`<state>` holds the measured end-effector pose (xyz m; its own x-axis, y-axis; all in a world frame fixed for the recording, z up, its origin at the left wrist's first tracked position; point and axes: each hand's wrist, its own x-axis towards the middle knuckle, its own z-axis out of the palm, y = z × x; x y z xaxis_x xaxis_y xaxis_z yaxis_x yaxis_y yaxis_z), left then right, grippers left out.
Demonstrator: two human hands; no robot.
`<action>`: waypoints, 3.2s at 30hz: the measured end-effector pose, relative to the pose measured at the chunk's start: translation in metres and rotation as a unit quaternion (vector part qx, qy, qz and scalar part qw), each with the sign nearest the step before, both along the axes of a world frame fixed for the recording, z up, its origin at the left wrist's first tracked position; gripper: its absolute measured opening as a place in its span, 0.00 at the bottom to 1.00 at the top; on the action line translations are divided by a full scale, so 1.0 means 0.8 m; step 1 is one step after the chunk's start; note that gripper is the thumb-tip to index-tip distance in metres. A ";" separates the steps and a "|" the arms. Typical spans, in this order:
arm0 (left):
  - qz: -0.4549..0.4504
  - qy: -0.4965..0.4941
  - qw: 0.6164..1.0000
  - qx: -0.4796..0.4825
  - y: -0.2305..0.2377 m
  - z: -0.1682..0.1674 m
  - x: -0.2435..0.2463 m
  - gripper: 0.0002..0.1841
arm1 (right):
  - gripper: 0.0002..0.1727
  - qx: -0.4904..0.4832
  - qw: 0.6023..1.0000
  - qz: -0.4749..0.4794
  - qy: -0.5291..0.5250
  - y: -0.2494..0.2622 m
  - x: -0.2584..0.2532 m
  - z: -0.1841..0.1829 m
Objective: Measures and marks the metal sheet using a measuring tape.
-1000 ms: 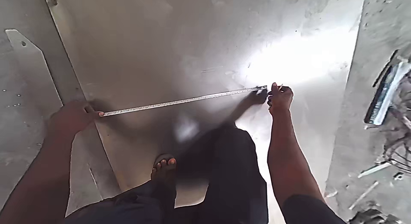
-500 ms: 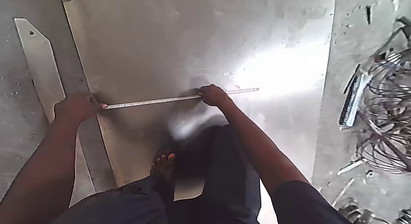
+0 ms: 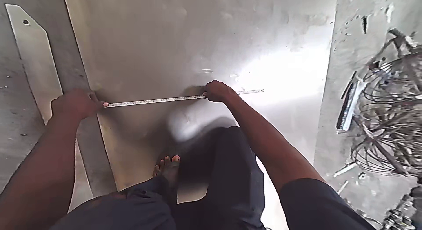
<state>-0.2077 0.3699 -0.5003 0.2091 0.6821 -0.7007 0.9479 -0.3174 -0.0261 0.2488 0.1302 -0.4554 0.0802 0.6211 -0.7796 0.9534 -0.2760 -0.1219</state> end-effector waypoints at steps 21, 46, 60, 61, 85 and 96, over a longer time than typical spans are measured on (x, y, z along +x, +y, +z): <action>-0.013 -0.009 1.000 -0.007 -0.008 0.041 0.022 0.28 | 0.21 0.113 0.957 -0.235 -0.128 0.047 -0.007 0.044; -0.027 0.002 0.999 -0.022 -0.013 0.042 0.026 0.26 | 0.22 0.019 0.953 -0.238 -0.186 0.038 -0.050 0.044; -0.028 -0.001 0.999 -0.016 -0.015 0.057 0.032 0.25 | 0.22 0.061 0.988 -0.018 0.141 0.140 -0.244 0.006; -0.029 0.004 0.999 -0.018 -0.015 0.058 0.033 0.26 | 0.22 0.063 0.987 0.007 0.148 0.152 -0.260 0.004; -0.021 -0.021 1.000 0.006 -0.017 0.056 0.026 0.30 | 0.21 -0.031 0.997 0.051 0.043 0.234 -0.358 0.011; 0.006 -0.038 0.999 -0.003 -0.030 0.066 0.026 0.23 | 0.21 0.073 0.997 -0.037 0.002 0.250 -0.349 0.036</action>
